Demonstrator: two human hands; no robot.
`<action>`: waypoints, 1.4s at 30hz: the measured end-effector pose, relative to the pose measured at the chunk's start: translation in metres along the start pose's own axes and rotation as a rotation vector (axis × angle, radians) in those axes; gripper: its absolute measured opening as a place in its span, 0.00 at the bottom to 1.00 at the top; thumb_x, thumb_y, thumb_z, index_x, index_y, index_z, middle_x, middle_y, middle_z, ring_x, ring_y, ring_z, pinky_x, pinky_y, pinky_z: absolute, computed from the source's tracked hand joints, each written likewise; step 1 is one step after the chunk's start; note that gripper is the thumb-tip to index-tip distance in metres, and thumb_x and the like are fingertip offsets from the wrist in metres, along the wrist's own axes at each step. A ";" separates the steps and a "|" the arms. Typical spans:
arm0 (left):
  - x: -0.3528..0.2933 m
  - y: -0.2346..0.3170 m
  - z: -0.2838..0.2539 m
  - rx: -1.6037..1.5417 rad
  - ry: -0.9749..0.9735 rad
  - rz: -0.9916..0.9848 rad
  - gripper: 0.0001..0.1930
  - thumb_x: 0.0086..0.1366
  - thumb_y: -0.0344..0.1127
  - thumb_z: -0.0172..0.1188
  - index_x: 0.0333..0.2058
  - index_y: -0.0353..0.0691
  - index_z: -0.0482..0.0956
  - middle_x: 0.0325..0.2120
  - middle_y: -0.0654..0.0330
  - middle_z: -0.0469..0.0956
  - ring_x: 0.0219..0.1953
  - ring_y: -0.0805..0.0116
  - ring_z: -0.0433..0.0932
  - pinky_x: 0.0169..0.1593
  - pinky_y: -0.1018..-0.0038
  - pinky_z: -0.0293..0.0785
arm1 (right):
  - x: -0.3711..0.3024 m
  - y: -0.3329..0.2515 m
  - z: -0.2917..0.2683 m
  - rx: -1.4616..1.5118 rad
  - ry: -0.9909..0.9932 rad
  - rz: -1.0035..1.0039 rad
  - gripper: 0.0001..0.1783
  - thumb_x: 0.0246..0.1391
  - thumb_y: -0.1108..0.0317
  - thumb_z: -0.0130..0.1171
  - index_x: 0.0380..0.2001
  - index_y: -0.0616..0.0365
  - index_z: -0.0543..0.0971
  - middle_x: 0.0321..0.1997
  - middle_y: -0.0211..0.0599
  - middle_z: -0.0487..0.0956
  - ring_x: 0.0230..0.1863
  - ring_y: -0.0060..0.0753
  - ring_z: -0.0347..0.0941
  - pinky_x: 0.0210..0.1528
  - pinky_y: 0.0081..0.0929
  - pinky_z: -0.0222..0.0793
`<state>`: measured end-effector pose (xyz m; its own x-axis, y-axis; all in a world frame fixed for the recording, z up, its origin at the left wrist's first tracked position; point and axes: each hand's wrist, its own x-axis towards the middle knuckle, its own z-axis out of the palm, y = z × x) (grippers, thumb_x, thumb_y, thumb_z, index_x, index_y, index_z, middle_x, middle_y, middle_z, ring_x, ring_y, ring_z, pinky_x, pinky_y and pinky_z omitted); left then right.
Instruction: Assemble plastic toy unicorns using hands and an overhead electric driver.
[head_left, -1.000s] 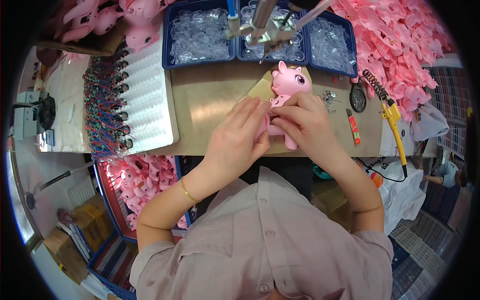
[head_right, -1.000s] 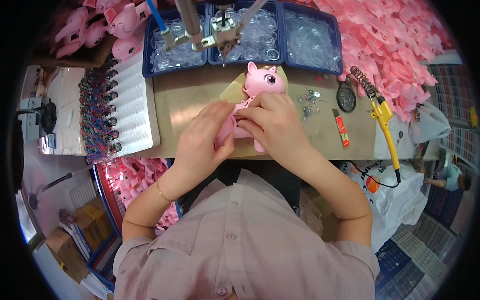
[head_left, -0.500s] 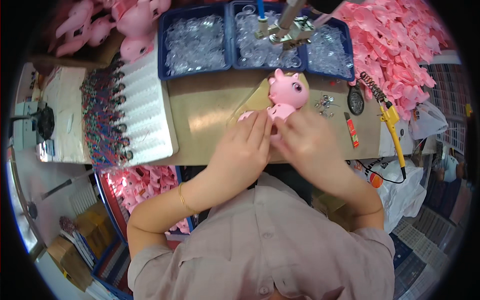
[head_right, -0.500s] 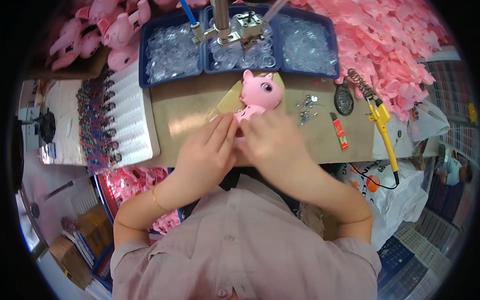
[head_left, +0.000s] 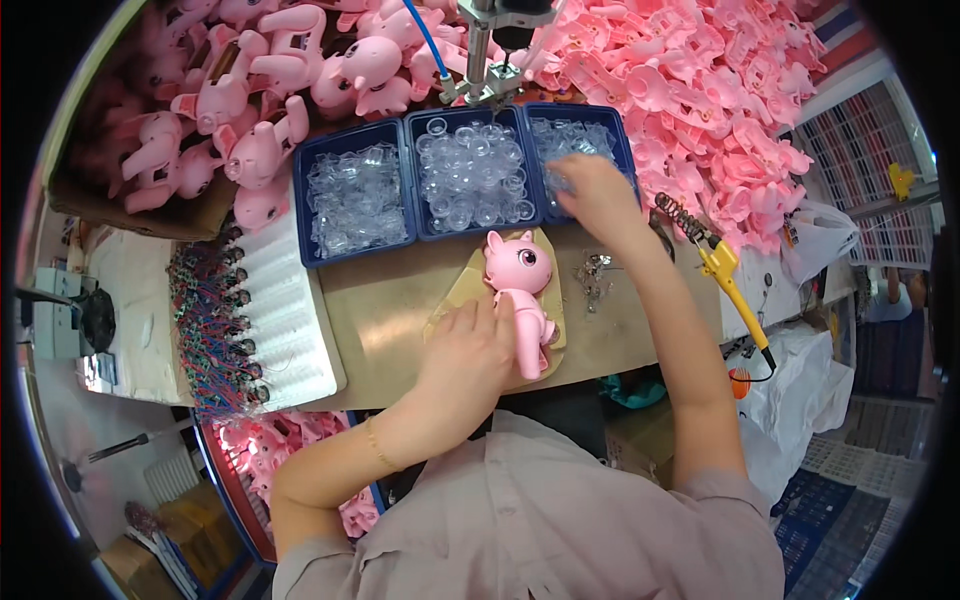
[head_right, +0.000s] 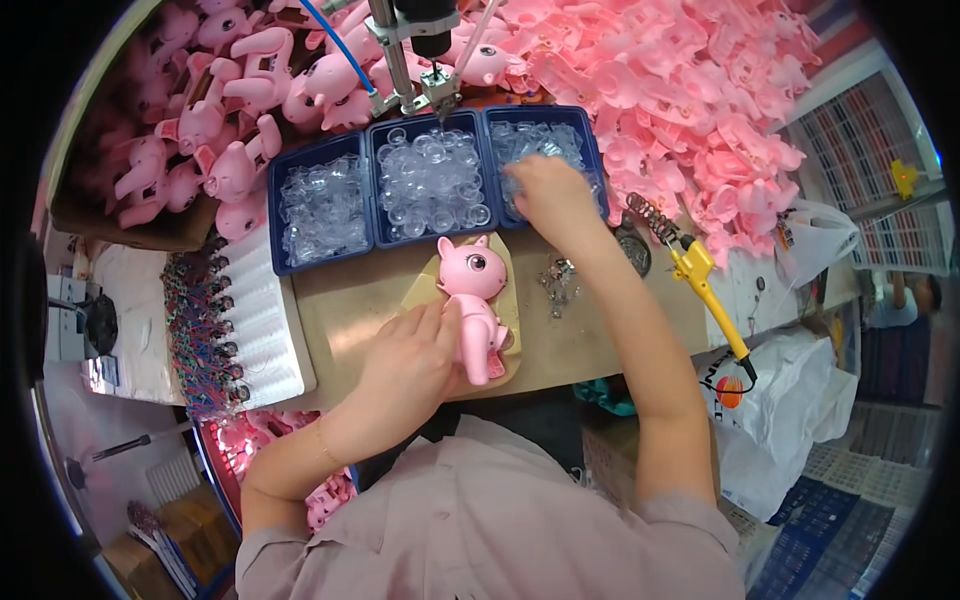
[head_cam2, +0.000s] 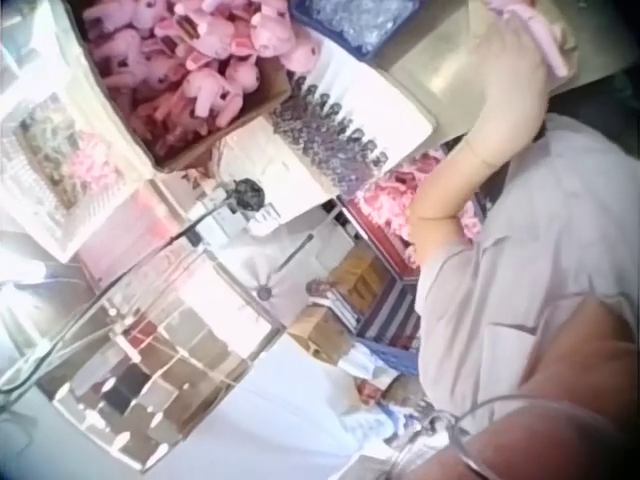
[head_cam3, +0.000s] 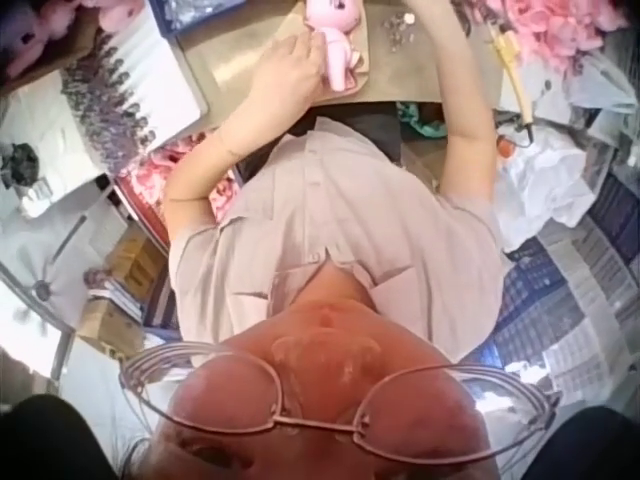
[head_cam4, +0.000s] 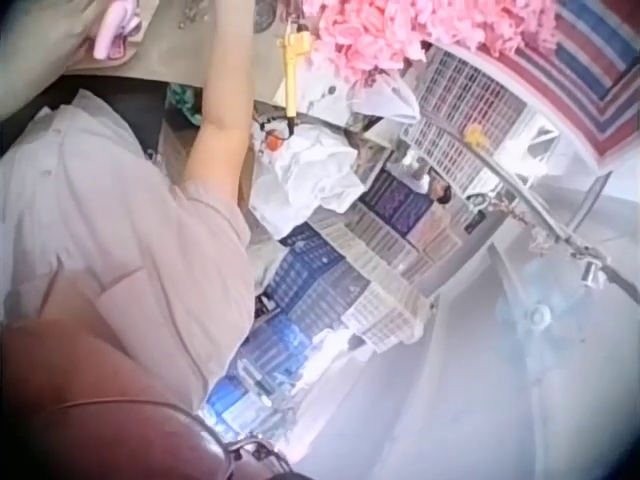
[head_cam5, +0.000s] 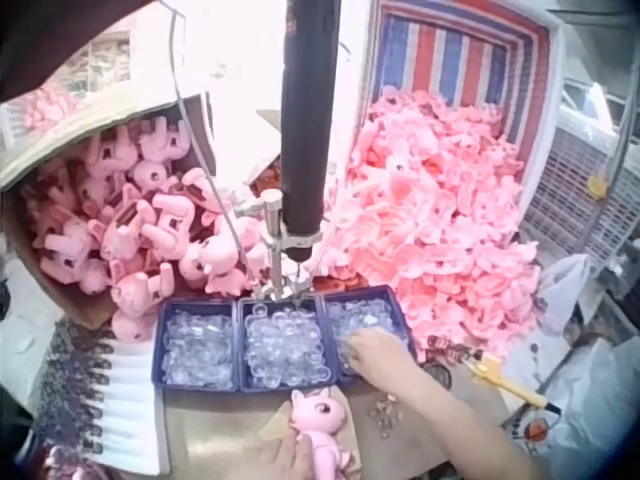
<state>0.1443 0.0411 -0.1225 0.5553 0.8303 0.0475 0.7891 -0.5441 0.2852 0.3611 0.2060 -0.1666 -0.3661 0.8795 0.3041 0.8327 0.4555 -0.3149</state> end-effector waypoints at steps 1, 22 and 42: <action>0.002 -0.005 -0.003 0.007 0.005 -0.010 0.27 0.50 0.33 0.61 0.50 0.25 0.71 0.42 0.46 0.76 0.47 0.55 0.75 0.48 0.66 0.72 | 0.006 0.000 0.006 -0.186 -0.089 -0.133 0.09 0.48 0.71 0.59 0.34 0.60 0.82 0.36 0.44 0.80 0.36 0.46 0.77 0.40 0.37 0.72; -0.088 -0.028 0.028 -2.225 0.160 -0.584 0.40 0.54 0.45 0.70 0.62 0.44 0.57 0.49 0.63 0.69 0.47 0.74 0.72 0.47 0.76 0.74 | -0.099 -0.150 -0.068 1.607 -0.284 0.768 0.08 0.53 0.77 0.57 0.38 0.64 0.76 0.32 0.38 0.78 0.27 0.21 0.74 0.29 0.14 0.69; -0.087 -0.021 0.038 -1.999 0.528 -0.552 0.38 0.54 0.48 0.69 0.56 0.35 0.63 0.50 0.56 0.71 0.51 0.65 0.74 0.53 0.68 0.75 | -0.101 -0.193 -0.021 0.990 -0.150 0.183 0.09 0.51 0.72 0.62 0.34 0.62 0.74 0.39 0.31 0.67 0.39 0.21 0.65 0.42 0.19 0.62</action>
<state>0.0889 -0.0245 -0.1694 0.0377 0.9590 -0.2810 -0.6604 0.2349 0.7132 0.2461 0.0268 -0.1181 -0.3725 0.9244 0.0824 0.1878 0.1620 -0.9687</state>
